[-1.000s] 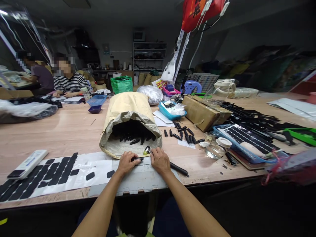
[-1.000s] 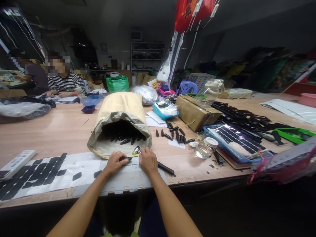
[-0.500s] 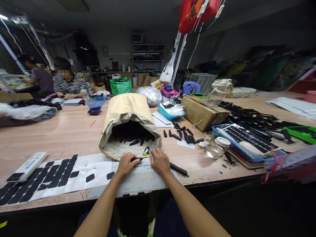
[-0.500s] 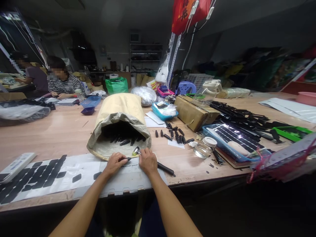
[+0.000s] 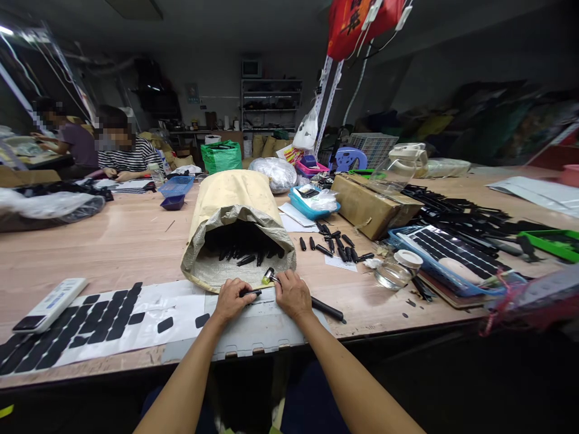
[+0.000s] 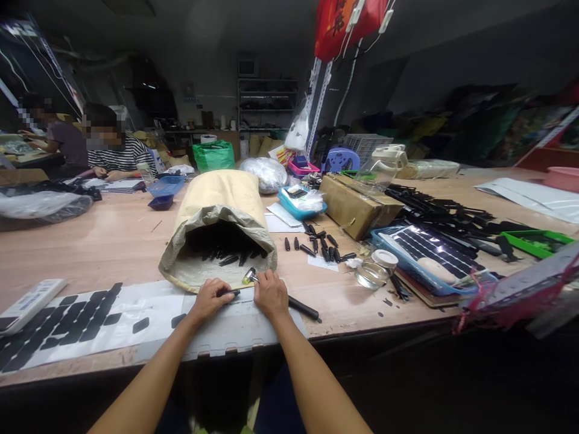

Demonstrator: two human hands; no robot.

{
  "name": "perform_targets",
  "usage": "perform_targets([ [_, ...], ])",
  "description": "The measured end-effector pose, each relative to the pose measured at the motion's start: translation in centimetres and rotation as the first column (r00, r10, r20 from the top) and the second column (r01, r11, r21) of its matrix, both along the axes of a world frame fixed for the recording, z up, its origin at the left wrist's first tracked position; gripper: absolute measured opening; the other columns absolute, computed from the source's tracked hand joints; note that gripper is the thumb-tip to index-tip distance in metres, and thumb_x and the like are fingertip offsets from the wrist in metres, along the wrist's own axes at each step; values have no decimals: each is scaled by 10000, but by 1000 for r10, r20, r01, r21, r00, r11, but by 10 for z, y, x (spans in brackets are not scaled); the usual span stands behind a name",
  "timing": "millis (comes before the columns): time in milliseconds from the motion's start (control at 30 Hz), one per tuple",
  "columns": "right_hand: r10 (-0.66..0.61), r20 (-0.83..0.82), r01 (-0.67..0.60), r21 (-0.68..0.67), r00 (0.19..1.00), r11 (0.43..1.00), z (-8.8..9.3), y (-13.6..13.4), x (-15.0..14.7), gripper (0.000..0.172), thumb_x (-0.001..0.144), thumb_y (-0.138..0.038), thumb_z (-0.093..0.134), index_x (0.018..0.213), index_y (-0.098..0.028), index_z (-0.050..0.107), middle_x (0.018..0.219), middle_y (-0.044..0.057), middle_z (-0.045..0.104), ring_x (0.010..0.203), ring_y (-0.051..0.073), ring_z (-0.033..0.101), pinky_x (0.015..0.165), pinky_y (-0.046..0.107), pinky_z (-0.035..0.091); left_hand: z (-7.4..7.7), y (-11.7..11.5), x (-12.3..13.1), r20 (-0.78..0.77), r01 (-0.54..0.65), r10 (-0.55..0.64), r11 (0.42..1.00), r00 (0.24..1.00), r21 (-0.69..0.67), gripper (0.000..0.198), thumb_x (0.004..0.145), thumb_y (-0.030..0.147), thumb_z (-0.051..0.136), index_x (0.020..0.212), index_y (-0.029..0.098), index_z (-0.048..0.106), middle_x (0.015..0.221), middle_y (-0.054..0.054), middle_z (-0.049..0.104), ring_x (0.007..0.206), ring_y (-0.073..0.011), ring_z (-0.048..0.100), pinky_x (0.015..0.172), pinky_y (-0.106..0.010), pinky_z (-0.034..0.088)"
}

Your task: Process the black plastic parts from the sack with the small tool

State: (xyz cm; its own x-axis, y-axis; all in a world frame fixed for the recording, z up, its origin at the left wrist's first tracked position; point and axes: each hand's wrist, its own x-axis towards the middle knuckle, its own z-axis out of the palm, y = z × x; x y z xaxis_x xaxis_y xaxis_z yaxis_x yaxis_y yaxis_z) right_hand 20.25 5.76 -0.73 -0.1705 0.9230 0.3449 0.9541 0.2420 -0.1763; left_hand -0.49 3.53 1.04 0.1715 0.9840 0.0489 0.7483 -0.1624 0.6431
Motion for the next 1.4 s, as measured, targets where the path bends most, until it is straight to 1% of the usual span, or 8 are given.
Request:
perform_targets([
  [367,-15,22,14,19,1000,1000,-4,2,-1,134,910,-290,507,945,-208,608,979,58,598,935,195,509,747,301,332,0,-1,0,2,1,-1,1000,1000,16,212,814,424,630,886,236,696,920,-20,680,958,-233,533,851,-363,378],
  [600,-32,4,32,24,999,999,-4,1,-1,120,905,-284,514,932,-211,606,970,56,603,923,191,506,735,297,320,2,-1,0,3,-1,1,1000,1000,23,205,809,420,633,876,238,700,909,-21,681,949,-233,537,838,-362,384],
  [833,-51,-14,53,98,999,994,-5,-1,3,169,929,-270,476,896,-197,625,929,59,594,879,185,494,736,301,308,2,-1,1,4,-8,8,1000,1000,12,201,799,415,649,873,235,701,912,-20,683,952,-235,538,841,-364,378],
  [967,-46,-5,46,90,999,995,-6,-1,3,179,929,-266,475,880,-198,633,914,60,594,876,186,488,726,300,301,2,-2,0,5,-5,5,1000,1000,13,200,799,415,646,873,237,699,917,-18,685,952,-233,534,847,-366,380],
  [1067,-41,-6,42,100,999,994,-6,-1,3,199,939,-275,458,889,-201,636,916,59,593,876,185,487,730,297,300,1,-3,0,2,-2,2,1000,1000,11,210,801,424,638,876,238,702,920,-22,686,949,-238,536,845,-371,383],
  [1233,-27,2,27,88,1000,996,-7,-1,3,181,930,-268,474,873,-203,633,912,57,600,884,186,494,729,295,302,-4,2,-1,3,-5,5,1000,1000,21,212,815,425,620,878,242,705,924,-25,682,956,-241,530,867,-382,382],
  [1333,-39,-14,40,75,999,996,-7,0,3,174,929,-273,479,883,-204,633,923,53,603,889,184,499,737,292,308,4,0,1,32,-12,11,1000,999,13,217,840,417,579,865,236,695,916,-33,676,965,-246,526,890,-395,382],
  [1400,-45,-24,47,53,999,998,-7,1,3,163,925,-272,488,885,-206,631,927,51,604,886,182,502,737,288,312,15,-14,5,103,-17,12,999,995,46,249,875,422,514,881,234,678,949,-44,670,1001,-253,524,927,-406,381],
])
